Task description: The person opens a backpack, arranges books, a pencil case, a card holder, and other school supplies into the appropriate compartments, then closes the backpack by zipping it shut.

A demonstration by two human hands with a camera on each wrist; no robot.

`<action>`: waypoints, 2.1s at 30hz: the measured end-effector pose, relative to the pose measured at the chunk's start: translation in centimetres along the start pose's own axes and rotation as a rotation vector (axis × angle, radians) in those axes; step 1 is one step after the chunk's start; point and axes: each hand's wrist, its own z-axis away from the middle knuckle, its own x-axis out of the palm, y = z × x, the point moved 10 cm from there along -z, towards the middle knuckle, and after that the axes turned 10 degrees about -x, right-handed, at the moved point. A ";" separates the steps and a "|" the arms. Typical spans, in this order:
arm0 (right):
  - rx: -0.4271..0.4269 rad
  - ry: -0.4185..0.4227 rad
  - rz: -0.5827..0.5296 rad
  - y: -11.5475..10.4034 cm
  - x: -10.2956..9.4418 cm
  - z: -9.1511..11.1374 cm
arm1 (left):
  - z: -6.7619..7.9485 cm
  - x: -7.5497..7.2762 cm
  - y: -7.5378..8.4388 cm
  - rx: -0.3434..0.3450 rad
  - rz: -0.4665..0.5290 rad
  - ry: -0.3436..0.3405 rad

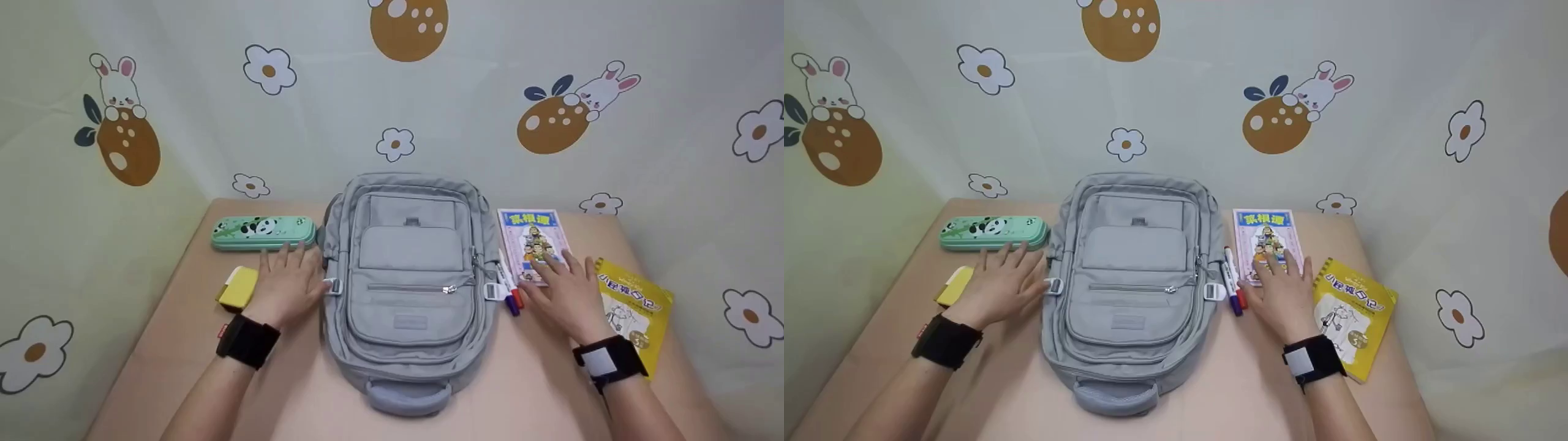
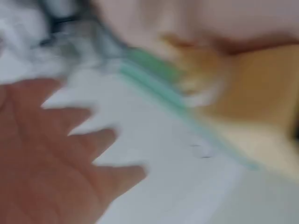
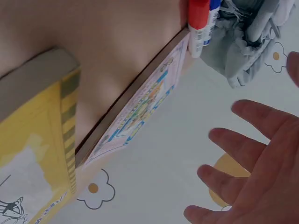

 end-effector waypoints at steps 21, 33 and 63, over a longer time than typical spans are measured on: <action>0.021 -0.080 -0.285 -3.7 2.6 -2.2 | 2.7 4.7 27.6 0.303 -0.087 -0.161; 0.002 -0.113 -0.432 -4.5 2.9 -2.3 | 0.7 5.5 29.9 0.289 -0.176 -0.039; 0.022 0.004 -0.244 -3.0 3.5 -4.5 | -1.5 5.2 24.9 0.298 0.460 -0.352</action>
